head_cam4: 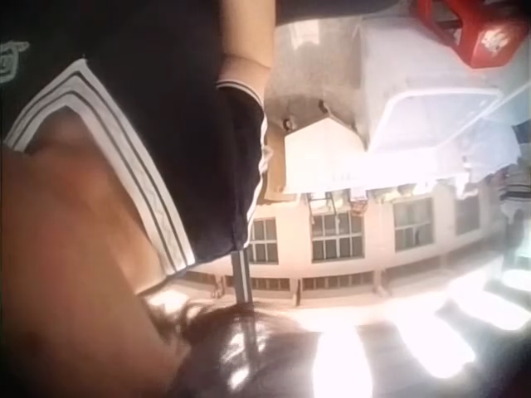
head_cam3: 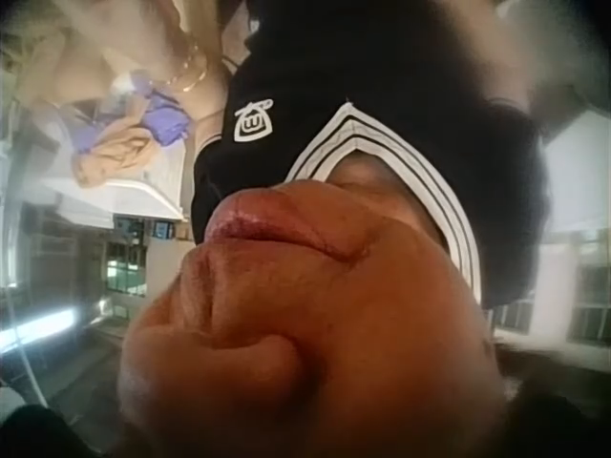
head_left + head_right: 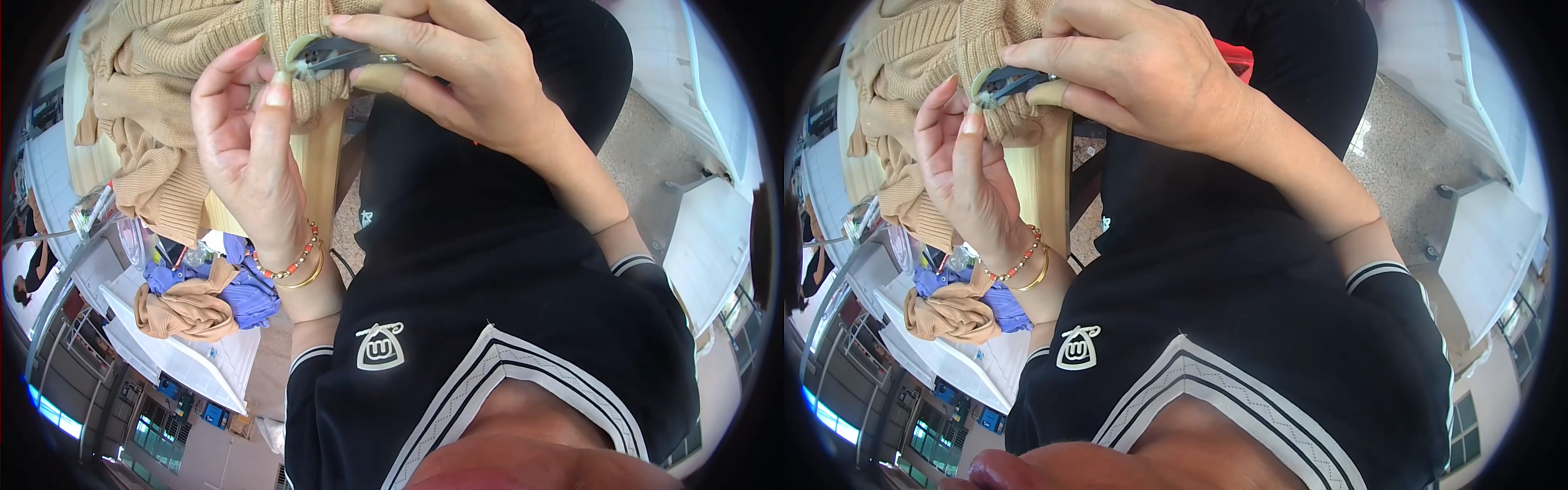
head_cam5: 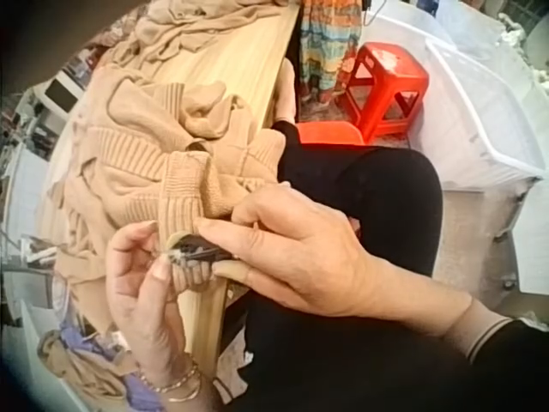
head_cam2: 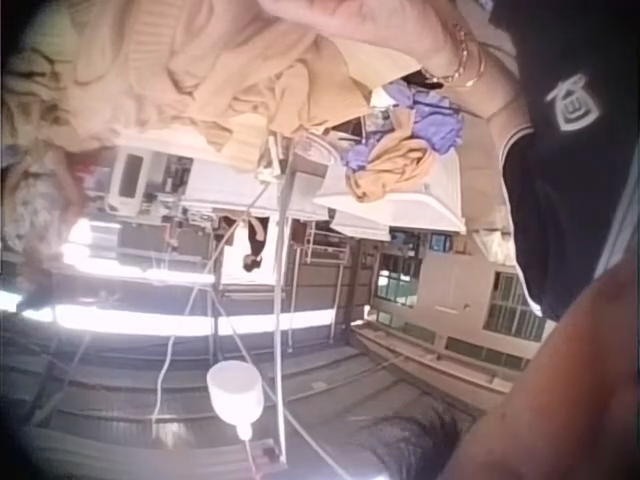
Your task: Trimming loose threads and cleaning a tan cardigan using small thread snips.
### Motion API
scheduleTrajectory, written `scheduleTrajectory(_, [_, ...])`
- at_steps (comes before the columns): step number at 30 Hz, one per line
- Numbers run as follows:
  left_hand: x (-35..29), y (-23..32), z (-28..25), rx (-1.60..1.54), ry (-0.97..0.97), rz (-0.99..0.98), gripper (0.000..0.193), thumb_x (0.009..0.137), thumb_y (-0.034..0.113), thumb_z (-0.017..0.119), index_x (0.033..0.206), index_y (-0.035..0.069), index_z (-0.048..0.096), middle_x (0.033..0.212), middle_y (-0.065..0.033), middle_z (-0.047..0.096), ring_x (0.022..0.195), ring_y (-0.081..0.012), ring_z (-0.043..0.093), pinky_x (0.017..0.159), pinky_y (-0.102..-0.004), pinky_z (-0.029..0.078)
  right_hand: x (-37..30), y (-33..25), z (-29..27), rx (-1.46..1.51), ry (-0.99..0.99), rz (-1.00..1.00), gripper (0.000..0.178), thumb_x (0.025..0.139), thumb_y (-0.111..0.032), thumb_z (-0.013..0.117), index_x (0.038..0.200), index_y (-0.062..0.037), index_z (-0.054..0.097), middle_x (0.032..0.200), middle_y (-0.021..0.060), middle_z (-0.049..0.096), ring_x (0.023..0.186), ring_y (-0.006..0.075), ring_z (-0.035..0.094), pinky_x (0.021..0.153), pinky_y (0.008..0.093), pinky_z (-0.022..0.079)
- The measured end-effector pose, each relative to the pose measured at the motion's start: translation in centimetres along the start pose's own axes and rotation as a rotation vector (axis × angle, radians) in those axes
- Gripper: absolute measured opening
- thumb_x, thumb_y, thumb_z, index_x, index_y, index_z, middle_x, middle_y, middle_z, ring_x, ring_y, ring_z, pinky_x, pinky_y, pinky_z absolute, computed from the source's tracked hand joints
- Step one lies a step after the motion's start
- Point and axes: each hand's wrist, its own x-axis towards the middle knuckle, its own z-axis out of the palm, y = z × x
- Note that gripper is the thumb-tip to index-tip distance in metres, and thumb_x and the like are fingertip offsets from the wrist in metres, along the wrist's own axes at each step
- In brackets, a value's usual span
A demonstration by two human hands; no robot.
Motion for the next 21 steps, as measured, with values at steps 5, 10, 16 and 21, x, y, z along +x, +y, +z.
scheduleTrajectory(5, [0.0,0.0,0.2,0.016,0.003,0.008,0.037,0.093,-0.006,0.054,0.129,-0.008,0.048,0.109,-0.0109,0.06,0.1,-0.0122,0.059,0.09,-0.0231,0.047,0.1,0.1,0.2,-0.031,0.001,-0.056,0.04,0.078,-0.011,0.077,0.116,-0.0039,0.067,0.086,0.0078,0.056,0.073,0.0215,0.056,0.06,0.0303,0.046])
scheduleTrajectory(10, [-0.2,0.1,0.5,0.051,0.026,0.008,0.037,0.092,-0.007,0.054,0.129,-0.008,0.048,0.109,-0.0101,0.06,0.099,-0.0112,0.059,0.089,-0.0216,0.047,-0.1,-0.8,0.3,-0.015,-0.026,0.03,0.037,0.077,-0.01,0.077,0.112,-0.0026,0.068,0.084,0.008,0.056,0.071,0.0212,0.057,0.059,0.0301,0.045])
scheduleTrajectory(16, [-0.1,-0.2,0.1,-0.041,-0.005,0.011,0.035,0.093,-0.006,0.054,0.128,-0.007,0.05,0.109,-0.0096,0.059,0.099,-0.0103,0.057,0.089,-0.0214,0.046,0.2,-0.4,0.3,0.005,-0.027,0.03,0.036,0.078,-0.009,0.077,0.112,-0.0025,0.068,0.085,0.009,0.058,0.07,0.0206,0.059,0.059,0.0301,0.046])
scheduleTrajectory(21, [0.3,-0.1,0.3,0.01,0.015,0.028,0.029,0.092,-0.006,0.056,0.121,-0.006,0.055,0.105,-0.0062,0.056,0.096,-0.0088,0.052,0.089,-0.0224,0.042,1.4,-0.3,-0.1,0.263,-0.028,0.109,0.044,0.076,-0.01,0.078,0.118,-0.005,0.065,0.086,0.0084,0.059,0.071,0.0227,0.059,0.061,0.0302,0.046])
